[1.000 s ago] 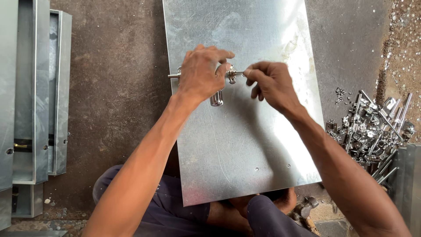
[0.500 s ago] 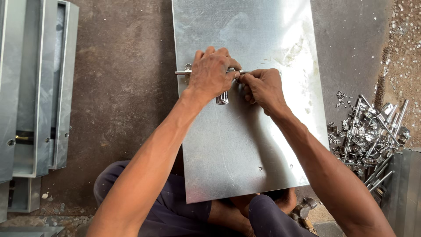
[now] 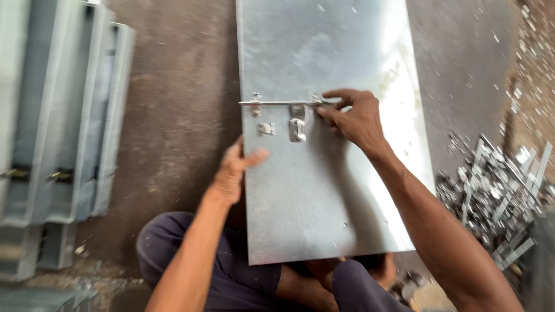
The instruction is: The person assembles a metal box by hand and using a hammer, fitting a latch mechanism and metal rods into pre-punched holes and securing them by hammering the metal parts into place.
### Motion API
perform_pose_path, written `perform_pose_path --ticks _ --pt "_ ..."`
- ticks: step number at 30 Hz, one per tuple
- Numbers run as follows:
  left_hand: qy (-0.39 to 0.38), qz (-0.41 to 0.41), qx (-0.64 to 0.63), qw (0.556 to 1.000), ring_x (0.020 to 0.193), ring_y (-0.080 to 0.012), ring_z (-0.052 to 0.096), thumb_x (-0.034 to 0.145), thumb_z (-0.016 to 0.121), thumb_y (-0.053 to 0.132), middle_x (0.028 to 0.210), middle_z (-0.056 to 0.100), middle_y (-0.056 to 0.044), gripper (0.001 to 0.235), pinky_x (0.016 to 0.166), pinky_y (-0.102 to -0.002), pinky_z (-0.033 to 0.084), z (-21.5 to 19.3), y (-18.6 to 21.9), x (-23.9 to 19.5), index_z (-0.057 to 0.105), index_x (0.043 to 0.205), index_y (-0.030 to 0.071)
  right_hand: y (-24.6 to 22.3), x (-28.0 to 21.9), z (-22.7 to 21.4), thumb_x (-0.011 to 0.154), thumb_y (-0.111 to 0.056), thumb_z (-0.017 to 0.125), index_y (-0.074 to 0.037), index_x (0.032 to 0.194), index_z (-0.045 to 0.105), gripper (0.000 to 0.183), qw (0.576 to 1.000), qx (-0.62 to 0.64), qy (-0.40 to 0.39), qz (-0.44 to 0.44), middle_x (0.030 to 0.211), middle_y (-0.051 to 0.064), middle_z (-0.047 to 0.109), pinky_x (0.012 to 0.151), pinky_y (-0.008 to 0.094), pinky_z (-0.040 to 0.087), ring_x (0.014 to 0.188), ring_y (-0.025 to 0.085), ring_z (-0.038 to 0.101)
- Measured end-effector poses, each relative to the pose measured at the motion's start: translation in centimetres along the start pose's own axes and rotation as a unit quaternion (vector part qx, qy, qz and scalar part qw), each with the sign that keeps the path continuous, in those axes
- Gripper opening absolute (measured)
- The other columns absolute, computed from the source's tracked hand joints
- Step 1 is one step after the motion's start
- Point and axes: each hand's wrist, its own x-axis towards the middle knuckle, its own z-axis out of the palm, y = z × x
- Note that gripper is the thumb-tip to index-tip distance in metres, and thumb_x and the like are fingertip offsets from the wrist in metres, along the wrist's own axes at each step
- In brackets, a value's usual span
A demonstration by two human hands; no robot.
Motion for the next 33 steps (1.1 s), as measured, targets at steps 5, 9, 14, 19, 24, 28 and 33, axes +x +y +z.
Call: perform_pose_path --ticks 5,9,14,19,24,28,33 --pt "-0.104 0.076 -0.071 0.989 0.137 -0.0348 0.046 0.058 0.09 0.021 0.142 0.05 -0.019 0.112 0.118 -0.05 0.038 3.9 4.2 -2.3 0.035 0.155 0.01 -1.0 0.0 -2.1 0.09 -0.007 0.073 -0.008 0.123 0.073 0.033 0.996 -0.033 -0.018 -0.085 0.087 0.011 0.077 0.055 0.028 0.063 0.064 0.014 0.073" --pt "-0.169 0.16 0.001 0.973 0.145 -0.0351 0.043 0.061 0.089 0.026 0.151 0.049 -0.019 0.117 0.124 -0.05 0.034 10.8 8.5 -4.9 0.029 0.161 0.011 -2.7 -1.3 -9.2 0.091 -0.002 0.071 -0.007 0.126 0.075 0.036 0.99 -0.049 0.024 -0.131 0.092 0.017 0.079 0.066 0.032 0.061 0.072 0.019 0.072" --pt "-0.297 0.311 0.099 0.897 0.146 -0.0349 0.043 0.073 0.083 0.022 0.153 0.048 -0.019 0.107 0.124 -0.052 0.039 18.2 14.2 -6.7 0.028 0.164 0.011 -4.9 -4.0 -17.8 0.094 -0.007 0.071 -0.003 0.124 0.07 0.03 0.97 0.136 0.094 -0.176 0.099 0.014 0.074 0.072 0.028 0.064 0.079 0.015 0.074" --pt "-0.309 0.356 0.291 0.832 0.122 -0.0327 0.056 0.079 0.072 0.007 0.135 0.056 -0.018 0.087 0.107 -0.045 0.05 25.0 15.9 -9.0 0.036 0.158 0.016 -2.0 -4.8 -16.4 0.098 -0.013 0.067 -0.001 0.125 0.065 0.029 0.934 0.337 0.058 -0.101 0.101 0.015 0.071 0.071 0.028 0.064 0.081 0.016 0.072" --pt "-0.214 0.447 0.579 0.648 0.098 -0.0305 0.069 0.085 0.061 -0.007 0.117 0.064 -0.018 0.074 0.09 -0.038 0.061 24.2 12.7 -9.0 0.044 0.151 0.022 4.0 -3.8 -9.2 0.101 -0.018 0.063 0.0 0.125 0.061 0.031 0.841 0.54 -0.01 0.026 0.104 0.016 0.067 0.069 0.027 0.064 0.083 0.017 0.071" --pt "-0.151 0.517 0.693 0.479 0.116 -0.0392 0.064 0.087 0.061 -0.001 0.13 0.062 -0.025 0.053 0.098 -0.045 0.054 18.0 9.0 -7.9 0.052 0.138 0.009 8.7 -5.1 -2.8 0.104 -0.023 0.06 0.001 0.126 0.057 0.033 0.75 0.653 -0.042 0.101 0.106 0.016 0.064 0.068 0.027 0.064 0.084 0.018 0.07" --pt "-0.166 0.573 0.64 0.485 0.122 -0.0305 0.064 0.095 0.064 0.012 0.133 0.063 -0.019 0.036 0.107 -0.049 0.052 9.2 3.5 -10.4 0.058 0.13 0.006 12.2 -6.2 2.8 0.107 -0.028 0.057 0.002 0.126 0.052 0.037 0.657 0.739 -0.075 0.128 0.108 0.017 0.061 0.067 0.027 0.064 0.086 0.019 0.069"
